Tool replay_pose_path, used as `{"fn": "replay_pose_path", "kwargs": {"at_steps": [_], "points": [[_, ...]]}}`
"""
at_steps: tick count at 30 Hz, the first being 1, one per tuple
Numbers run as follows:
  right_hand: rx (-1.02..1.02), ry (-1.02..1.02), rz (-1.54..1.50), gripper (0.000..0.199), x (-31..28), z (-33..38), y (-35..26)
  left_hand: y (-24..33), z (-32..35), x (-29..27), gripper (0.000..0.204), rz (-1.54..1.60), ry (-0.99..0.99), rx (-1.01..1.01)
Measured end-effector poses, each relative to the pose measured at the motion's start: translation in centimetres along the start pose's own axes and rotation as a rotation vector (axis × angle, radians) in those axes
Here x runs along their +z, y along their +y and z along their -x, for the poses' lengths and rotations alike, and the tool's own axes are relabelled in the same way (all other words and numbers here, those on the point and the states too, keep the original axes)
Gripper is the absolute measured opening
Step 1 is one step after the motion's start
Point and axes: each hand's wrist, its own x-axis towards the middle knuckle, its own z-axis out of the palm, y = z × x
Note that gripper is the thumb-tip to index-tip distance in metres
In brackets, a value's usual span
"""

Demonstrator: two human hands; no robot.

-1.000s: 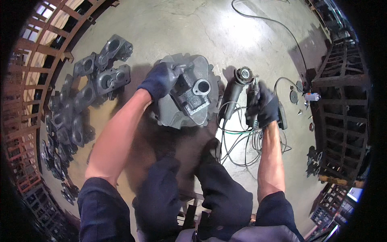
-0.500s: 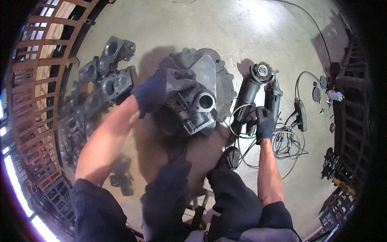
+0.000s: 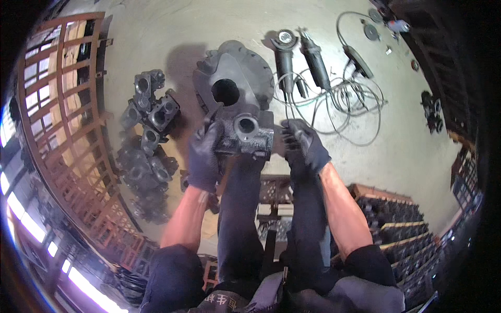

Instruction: The person sits on the floor and uses a handheld angle grinder to smooth the edges of metal parts. They pick up each part, grind specific areas, inspect the result, and place the finished pieces onto a nearby wooden pallet.

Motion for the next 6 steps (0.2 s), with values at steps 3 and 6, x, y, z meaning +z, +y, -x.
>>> {"fn": "replay_pose_path", "kwargs": {"at_steps": [3,6], "points": [[-0.073,0.048,-0.084,0.043,4.7,6.4,-5.0,3.7,6.3,0.3,0.030,0.173,-0.011,-0.013],[-0.324,-0.025,-0.037,0.054,8.1,14.9,-13.8,9.1,12.0,1.8,0.036,0.613,-0.126,-0.097]]}}
